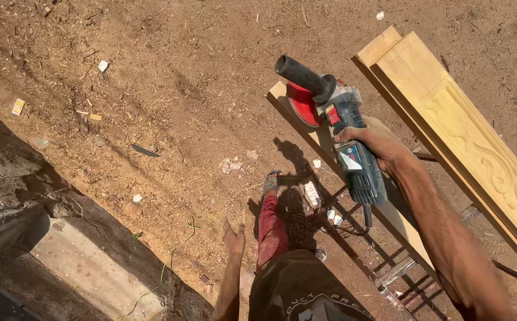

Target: The person uses a power sander to smooth the surface and edges of long wooden boards, holding the boards steady with one hand while operating the tool with the other.

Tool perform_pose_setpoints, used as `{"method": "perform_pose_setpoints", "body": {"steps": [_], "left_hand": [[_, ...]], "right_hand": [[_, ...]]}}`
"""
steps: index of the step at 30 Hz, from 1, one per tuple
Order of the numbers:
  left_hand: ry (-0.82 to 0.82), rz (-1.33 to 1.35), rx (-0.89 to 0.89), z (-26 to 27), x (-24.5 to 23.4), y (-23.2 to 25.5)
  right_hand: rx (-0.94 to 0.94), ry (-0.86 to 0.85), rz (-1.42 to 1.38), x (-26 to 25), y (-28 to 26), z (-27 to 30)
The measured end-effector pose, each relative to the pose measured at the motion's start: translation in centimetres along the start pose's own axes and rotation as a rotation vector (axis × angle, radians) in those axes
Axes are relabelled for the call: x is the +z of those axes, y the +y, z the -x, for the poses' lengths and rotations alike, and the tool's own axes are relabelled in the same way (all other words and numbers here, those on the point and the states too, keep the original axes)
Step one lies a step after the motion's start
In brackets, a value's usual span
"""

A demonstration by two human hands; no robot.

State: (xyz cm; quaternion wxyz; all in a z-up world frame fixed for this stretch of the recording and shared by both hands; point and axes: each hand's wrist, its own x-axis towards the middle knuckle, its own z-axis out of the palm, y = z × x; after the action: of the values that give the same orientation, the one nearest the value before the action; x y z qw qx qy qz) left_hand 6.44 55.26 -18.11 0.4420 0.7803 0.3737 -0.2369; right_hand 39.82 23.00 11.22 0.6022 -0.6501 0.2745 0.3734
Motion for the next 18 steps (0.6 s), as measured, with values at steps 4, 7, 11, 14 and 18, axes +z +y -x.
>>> {"method": "perform_pose_setpoints", "body": {"steps": [4,7,11,14,18], "left_hand": [[0.006,-0.068,-0.169,1.9,-2.0,-2.6],[0.034,-0.055,-0.164,2.6,-2.3,-3.5],[-0.044,-0.039,-0.25,2.7,-2.5,-2.8],[-0.078,-0.089,-0.234,1.2,-2.3,-1.5],[-0.082,-0.058,-0.062,-1.5,-1.2,0.0]], "right_hand": [[0.024,-0.037,-0.015,1.9,-2.4,-3.1],[0.036,-0.028,0.038,2.2,-2.7,-4.1],[0.081,-0.004,0.02,0.6,-0.8,-2.7],[0.124,0.061,0.016,-1.6,3.0,0.6],[0.162,0.123,-0.072,-5.6,10.4,7.1]]}}
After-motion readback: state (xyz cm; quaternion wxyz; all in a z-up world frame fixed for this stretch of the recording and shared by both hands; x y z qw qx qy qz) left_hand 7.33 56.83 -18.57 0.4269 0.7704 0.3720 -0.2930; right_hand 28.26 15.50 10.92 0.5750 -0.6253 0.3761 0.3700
